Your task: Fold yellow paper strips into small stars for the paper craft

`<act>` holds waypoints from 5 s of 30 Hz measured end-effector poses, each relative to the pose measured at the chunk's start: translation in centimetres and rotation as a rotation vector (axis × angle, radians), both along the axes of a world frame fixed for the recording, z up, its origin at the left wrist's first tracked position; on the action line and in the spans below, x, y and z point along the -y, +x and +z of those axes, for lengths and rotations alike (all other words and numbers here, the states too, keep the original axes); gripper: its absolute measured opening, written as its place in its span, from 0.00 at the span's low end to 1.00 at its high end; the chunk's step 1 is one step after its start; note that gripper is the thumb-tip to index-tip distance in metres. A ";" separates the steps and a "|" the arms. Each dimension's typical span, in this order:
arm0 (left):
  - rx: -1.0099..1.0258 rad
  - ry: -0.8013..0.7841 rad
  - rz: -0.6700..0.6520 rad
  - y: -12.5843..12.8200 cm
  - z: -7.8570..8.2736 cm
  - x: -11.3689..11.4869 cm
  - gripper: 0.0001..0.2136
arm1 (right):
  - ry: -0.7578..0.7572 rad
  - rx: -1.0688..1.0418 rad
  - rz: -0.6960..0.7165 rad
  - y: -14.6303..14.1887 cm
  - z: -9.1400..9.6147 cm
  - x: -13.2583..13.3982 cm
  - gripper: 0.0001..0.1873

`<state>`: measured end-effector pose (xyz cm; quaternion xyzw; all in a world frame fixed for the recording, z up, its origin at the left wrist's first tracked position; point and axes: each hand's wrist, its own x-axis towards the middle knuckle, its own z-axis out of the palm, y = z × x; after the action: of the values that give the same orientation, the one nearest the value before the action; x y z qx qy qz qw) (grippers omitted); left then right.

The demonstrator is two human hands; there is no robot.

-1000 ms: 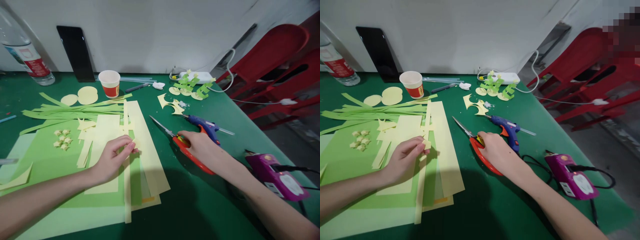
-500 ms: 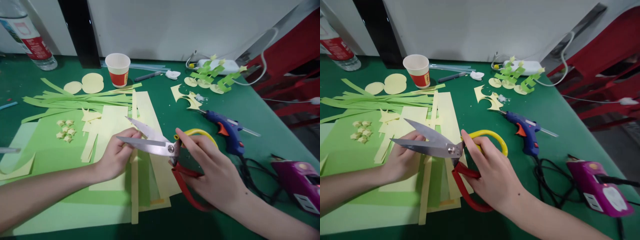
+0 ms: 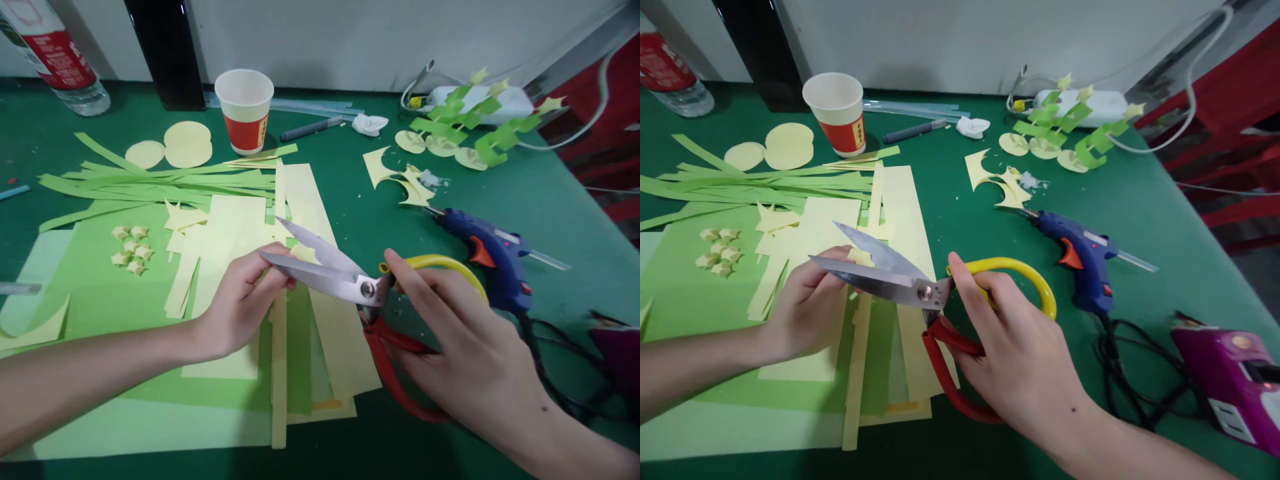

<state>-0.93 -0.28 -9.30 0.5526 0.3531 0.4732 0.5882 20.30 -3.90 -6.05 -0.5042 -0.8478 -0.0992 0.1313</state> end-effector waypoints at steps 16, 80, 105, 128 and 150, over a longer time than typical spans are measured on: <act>-0.022 0.006 0.016 0.0 0.3 0.0 0.10 | 0.046 0.014 -0.058 0.0 0.0 0.3 0.31; -0.081 0.044 -0.004 0.2 0.6 -0.3 0.12 | 0.085 0.152 -0.014 0.3 0.9 0.7 0.28; -0.209 0.267 -0.187 -0.5 1.7 0.2 0.11 | -0.065 0.085 -0.164 1.8 -1.6 -3.0 0.23; -0.117 0.414 -0.341 1.6 9.7 -0.2 0.20 | -0.035 -0.919 0.638 -2.1 7.1 -2.0 0.09; -0.205 0.092 -0.318 1.2 10.8 -0.2 0.04 | 0.017 -0.784 0.613 -1.2 6.9 -2.6 0.09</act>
<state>0.30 -0.08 1.45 0.6733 0.2974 0.3312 0.5904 19.07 -1.27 0.87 -0.2302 -0.8431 0.1340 0.4672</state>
